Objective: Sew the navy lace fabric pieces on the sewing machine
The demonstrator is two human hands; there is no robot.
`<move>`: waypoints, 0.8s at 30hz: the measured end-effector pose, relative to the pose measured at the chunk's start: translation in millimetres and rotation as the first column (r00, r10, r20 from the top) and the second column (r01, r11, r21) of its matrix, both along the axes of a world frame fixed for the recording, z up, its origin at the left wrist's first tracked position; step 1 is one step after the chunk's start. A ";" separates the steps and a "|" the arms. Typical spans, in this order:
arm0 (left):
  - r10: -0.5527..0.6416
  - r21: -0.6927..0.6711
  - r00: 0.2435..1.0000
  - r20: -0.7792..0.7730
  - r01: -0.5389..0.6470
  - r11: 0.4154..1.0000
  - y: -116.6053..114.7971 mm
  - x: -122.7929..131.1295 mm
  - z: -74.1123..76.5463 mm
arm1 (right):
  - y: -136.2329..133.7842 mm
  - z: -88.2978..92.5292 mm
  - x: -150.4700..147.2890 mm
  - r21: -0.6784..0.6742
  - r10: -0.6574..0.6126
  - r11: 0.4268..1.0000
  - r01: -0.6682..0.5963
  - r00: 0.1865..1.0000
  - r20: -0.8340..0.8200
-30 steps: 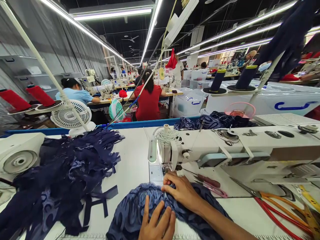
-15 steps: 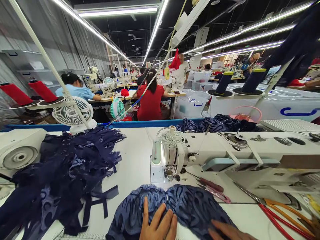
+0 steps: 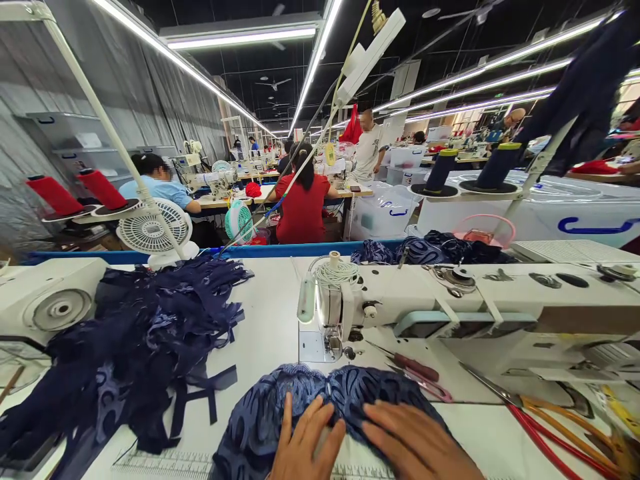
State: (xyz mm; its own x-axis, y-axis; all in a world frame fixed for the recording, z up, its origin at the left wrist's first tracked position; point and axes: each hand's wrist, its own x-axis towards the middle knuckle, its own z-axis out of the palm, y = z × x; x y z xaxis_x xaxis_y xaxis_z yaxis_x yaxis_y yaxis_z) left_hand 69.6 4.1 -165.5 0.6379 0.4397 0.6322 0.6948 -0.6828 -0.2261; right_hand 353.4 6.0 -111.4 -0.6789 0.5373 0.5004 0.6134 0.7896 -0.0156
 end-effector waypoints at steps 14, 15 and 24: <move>0.535 -0.049 0.817 -0.216 -0.556 0.830 -32.0 -174.7 73.7 | 8.3 -22.3 -23.0 -0.153 -0.033 0.988 0.024 0.998 -0.053; 0.461 -0.019 0.853 -0.245 -0.480 0.877 -30.1 -162.8 75.6 | 4.2 -16.8 -25.0 -0.145 -0.045 0.989 0.034 0.996 -0.073; -0.030 -0.009 0.997 -0.071 0.029 1.000 3.6 -27.9 29.3 | -11.1 -0.2 -26.3 -0.100 0.041 0.994 -0.046 0.998 -0.046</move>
